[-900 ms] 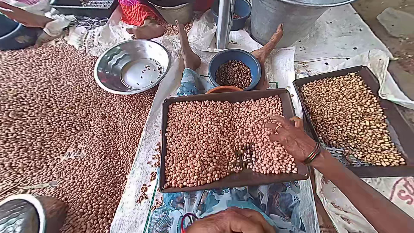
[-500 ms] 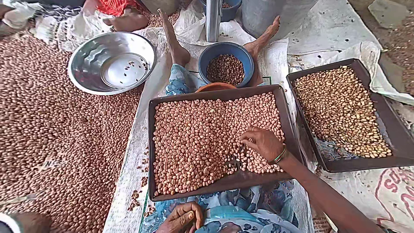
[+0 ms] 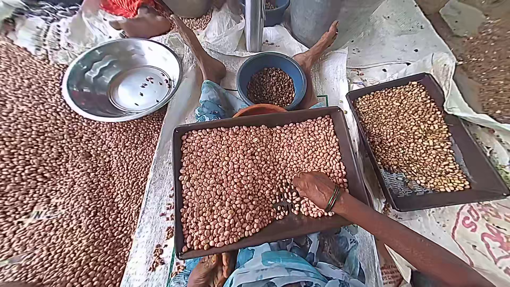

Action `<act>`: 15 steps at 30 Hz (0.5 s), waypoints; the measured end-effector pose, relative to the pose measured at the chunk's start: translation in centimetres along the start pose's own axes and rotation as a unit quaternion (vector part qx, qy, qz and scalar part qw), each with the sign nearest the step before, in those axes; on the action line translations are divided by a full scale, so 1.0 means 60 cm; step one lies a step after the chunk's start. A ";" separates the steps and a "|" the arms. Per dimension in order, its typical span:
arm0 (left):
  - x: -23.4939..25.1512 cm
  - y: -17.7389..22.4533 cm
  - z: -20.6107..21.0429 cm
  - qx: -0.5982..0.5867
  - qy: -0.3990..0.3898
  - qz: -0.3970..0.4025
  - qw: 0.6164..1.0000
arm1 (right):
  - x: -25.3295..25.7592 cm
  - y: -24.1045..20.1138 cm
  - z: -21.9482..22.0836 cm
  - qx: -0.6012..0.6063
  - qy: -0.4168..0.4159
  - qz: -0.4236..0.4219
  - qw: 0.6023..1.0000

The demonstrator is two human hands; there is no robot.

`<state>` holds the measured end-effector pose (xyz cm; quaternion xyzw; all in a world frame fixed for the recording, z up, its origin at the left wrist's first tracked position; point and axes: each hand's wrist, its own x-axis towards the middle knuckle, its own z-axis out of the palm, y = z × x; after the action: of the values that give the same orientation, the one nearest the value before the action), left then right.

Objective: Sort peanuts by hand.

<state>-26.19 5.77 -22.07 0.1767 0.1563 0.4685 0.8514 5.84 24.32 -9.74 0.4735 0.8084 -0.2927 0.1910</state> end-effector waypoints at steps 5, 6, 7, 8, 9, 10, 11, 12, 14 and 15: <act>-0.004 -0.013 -0.008 -0.019 -0.017 0.031 0.999 | 0.005 0.052 -0.102 0.001 0.380 -0.046 0.924; -0.003 -0.006 -0.007 -0.018 -0.022 0.015 0.999 | 0.006 0.059 -0.119 0.014 0.436 -0.050 0.898; -0.001 -0.001 -0.011 -0.020 -0.038 0.009 0.999 | 0.010 0.063 -0.128 0.020 0.489 -0.054 0.871; 0.001 0.001 -0.014 -0.021 -0.047 0.008 0.999 | 0.012 0.061 -0.130 0.032 0.510 -0.044 0.858; 0.001 0.000 -0.016 -0.021 -0.051 0.010 0.998 | 0.011 0.057 -0.125 0.045 0.506 -0.032 0.861; 0.002 -0.002 -0.016 -0.025 -0.055 0.013 0.998 | 0.010 0.053 -0.113 0.077 0.485 -0.030 0.871; 0.002 -0.005 -0.016 -0.027 -0.054 0.016 0.998 | 0.009 0.047 -0.092 0.133 0.441 -0.045 0.886; 0.003 -0.005 -0.015 -0.028 -0.055 0.018 0.998 | 0.006 0.039 -0.067 0.193 0.376 -0.065 0.904; 0.007 -0.003 -0.012 -0.031 -0.060 0.021 0.998 | 0.000 0.018 -0.016 0.254 0.180 -0.098 0.945; 0.007 -0.003 -0.014 -0.033 -0.062 0.020 0.997 | -0.003 0.005 0.006 0.218 0.100 -0.115 0.964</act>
<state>-26.18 6.17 -22.94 0.1803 0.0845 0.4783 0.8553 6.21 24.10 -9.99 0.4346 0.7890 -0.4330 -0.0333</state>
